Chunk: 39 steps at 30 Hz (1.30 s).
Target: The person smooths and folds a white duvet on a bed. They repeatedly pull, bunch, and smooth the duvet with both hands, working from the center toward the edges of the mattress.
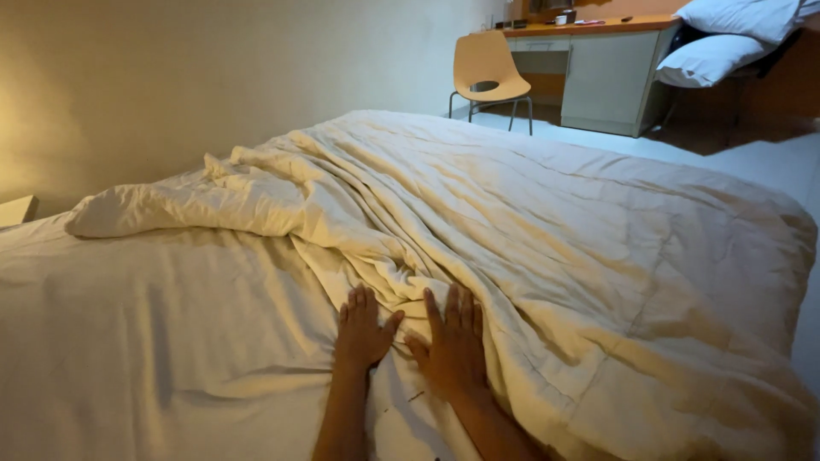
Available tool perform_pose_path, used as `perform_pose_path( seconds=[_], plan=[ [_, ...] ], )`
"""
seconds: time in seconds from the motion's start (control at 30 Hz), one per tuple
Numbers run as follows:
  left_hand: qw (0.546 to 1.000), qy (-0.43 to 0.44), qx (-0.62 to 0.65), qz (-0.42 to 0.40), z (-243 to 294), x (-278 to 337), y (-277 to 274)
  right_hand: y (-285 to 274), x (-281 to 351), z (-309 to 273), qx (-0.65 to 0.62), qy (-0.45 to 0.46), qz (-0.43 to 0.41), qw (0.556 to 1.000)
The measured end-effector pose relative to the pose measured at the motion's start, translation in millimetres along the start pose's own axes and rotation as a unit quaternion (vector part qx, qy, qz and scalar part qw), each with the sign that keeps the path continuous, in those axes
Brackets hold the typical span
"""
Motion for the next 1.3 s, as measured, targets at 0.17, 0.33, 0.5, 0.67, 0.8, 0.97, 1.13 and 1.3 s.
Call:
perform_pose_path(
  seconds=[0.17,0.33,0.5,0.67,0.8,0.97,1.13,1.3],
  plan=[
    [0.998,0.018,-0.05,-0.029,-20,-10,33,38,-1,14,0.034,-0.017,-0.017,0.999],
    [0.998,0.003,-0.036,-0.051,-28,18,31,-5,18,-11,0.13,-0.071,-0.133,0.98],
    [0.996,-0.071,-0.026,-0.05,2,46,-26,22,40,6,0.025,-0.122,-0.064,0.99],
    [0.993,-0.065,-0.067,-0.07,11,75,-57,-12,62,-3,-0.036,-0.093,-0.143,0.985],
    [0.989,-0.03,-0.115,-0.084,15,102,-79,-25,76,-10,-0.043,-0.131,-0.117,0.983],
    [0.993,0.018,-0.106,-0.044,6,124,-80,-49,85,-17,-0.034,-0.141,-0.167,0.975],
    [0.992,-0.051,-0.071,-0.088,12,122,-90,-46,81,-18,-0.007,-0.188,-0.132,0.973],
    [0.998,-0.063,0.012,0.007,30,100,-116,-112,68,-12,-0.23,-0.168,0.06,0.957]
  ],
)
Point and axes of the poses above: each hand's wrist, its own x-axis away from the middle knuckle, its own y-axis out of the palm, z = x × y, the point moved 4 cm from there along -x, towards the middle knuckle, and after that the axes turned 9 degrees about y, right-handed, at the moved point
